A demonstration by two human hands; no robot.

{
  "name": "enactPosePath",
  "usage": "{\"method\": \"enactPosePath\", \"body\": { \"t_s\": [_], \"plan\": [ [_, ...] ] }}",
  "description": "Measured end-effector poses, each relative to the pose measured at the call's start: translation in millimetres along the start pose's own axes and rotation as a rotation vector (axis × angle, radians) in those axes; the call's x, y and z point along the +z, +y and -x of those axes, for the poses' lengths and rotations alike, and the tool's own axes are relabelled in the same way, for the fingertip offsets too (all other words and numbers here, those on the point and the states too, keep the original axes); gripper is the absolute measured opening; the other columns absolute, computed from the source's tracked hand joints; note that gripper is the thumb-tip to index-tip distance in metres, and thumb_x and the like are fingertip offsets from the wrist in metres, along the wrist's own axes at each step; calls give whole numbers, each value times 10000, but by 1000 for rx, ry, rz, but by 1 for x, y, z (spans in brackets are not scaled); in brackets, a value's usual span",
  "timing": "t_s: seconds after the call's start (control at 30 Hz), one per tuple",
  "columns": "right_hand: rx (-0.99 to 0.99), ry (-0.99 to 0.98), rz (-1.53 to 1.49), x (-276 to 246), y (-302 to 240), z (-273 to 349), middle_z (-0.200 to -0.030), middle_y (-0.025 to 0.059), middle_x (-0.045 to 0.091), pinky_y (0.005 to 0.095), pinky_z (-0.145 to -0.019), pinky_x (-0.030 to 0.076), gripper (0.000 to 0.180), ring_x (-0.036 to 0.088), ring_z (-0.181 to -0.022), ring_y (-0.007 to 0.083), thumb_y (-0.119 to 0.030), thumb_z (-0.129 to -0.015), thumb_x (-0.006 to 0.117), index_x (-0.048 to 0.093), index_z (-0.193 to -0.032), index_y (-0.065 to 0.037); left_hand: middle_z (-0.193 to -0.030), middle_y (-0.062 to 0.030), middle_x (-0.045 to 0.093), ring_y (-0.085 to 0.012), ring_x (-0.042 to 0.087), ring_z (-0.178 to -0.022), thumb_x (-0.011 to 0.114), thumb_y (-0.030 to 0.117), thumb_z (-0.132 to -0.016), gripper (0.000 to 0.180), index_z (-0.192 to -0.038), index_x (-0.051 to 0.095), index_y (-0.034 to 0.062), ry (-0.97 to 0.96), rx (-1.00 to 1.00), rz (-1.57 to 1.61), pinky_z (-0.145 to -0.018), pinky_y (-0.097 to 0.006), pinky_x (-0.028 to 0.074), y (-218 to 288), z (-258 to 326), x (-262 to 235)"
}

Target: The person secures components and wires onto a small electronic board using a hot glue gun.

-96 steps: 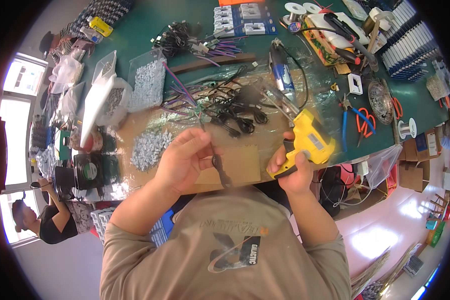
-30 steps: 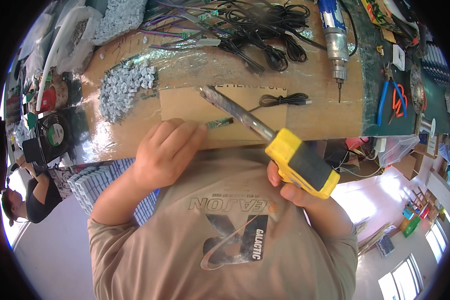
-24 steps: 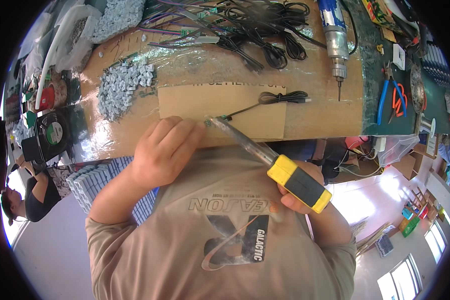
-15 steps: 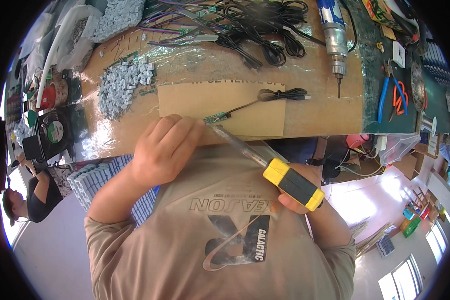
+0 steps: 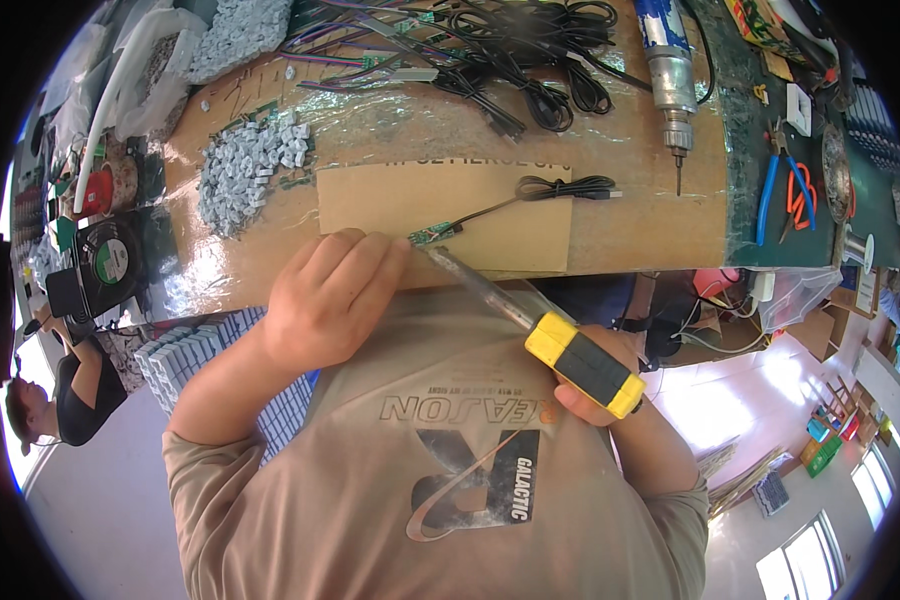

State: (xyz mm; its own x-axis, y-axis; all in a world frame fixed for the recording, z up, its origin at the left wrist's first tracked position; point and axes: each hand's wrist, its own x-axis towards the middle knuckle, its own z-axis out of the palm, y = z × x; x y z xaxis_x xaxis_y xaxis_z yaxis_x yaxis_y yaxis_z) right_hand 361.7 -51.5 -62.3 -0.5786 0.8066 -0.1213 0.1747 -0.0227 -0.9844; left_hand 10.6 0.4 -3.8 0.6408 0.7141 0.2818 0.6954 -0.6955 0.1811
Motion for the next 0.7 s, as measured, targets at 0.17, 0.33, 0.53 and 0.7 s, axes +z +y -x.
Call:
{"method": "enactPosePath", "body": {
  "t_s": [0.17, 0.33, 0.53, 0.7],
  "plan": [
    [0, 60, 67, 4, 1, 3, -793, 116, 612, 407, -548, 442, 225, 594, -651, 329, -251, -754, 687, 620, -860, -64, -996, -142, 620, -266, 623, -854, 616, 104, -656, 440, -1053, 658, -81, -9, 5, -18, -665, -333, 526, 0, 1, -1],
    [-5, 59, 65, 5, 3, 6, -814, 128, 621, 409, -549, 446, 252, 598, -651, 333, -265, -765, 680, 632, -891, -52, -1001, -145, 622, -270, 622, -859, 612, 108, -666, 440, -1060, 657, -82, -29, 4, -16, -669, -335, 525, 1, 1, -2],
    [10, 9, 20, 0, -1, -4, -729, 88, 586, 391, -519, 414, 231, 568, -604, 300, -296, -789, 673, 586, -781, -82, -1003, -145, 625, -267, 622, -853, 612, 106, -664, 438, -1056, 657, -83, -53, -11, -8, -665, -333, 522, 1, 1, -3],
    [-9, 6, -161, -8, 10, 9, -643, 26, 519, 345, -497, 375, 361, 487, -539, 206, -387, -834, 696, 519, -673, -116, -1001, -143, 628, -267, 625, -847, 617, 95, -659, 429, -1049, 661, -78, -10, 14, 32, -672, -344, 526, 0, -5, -4]
  ]
}}
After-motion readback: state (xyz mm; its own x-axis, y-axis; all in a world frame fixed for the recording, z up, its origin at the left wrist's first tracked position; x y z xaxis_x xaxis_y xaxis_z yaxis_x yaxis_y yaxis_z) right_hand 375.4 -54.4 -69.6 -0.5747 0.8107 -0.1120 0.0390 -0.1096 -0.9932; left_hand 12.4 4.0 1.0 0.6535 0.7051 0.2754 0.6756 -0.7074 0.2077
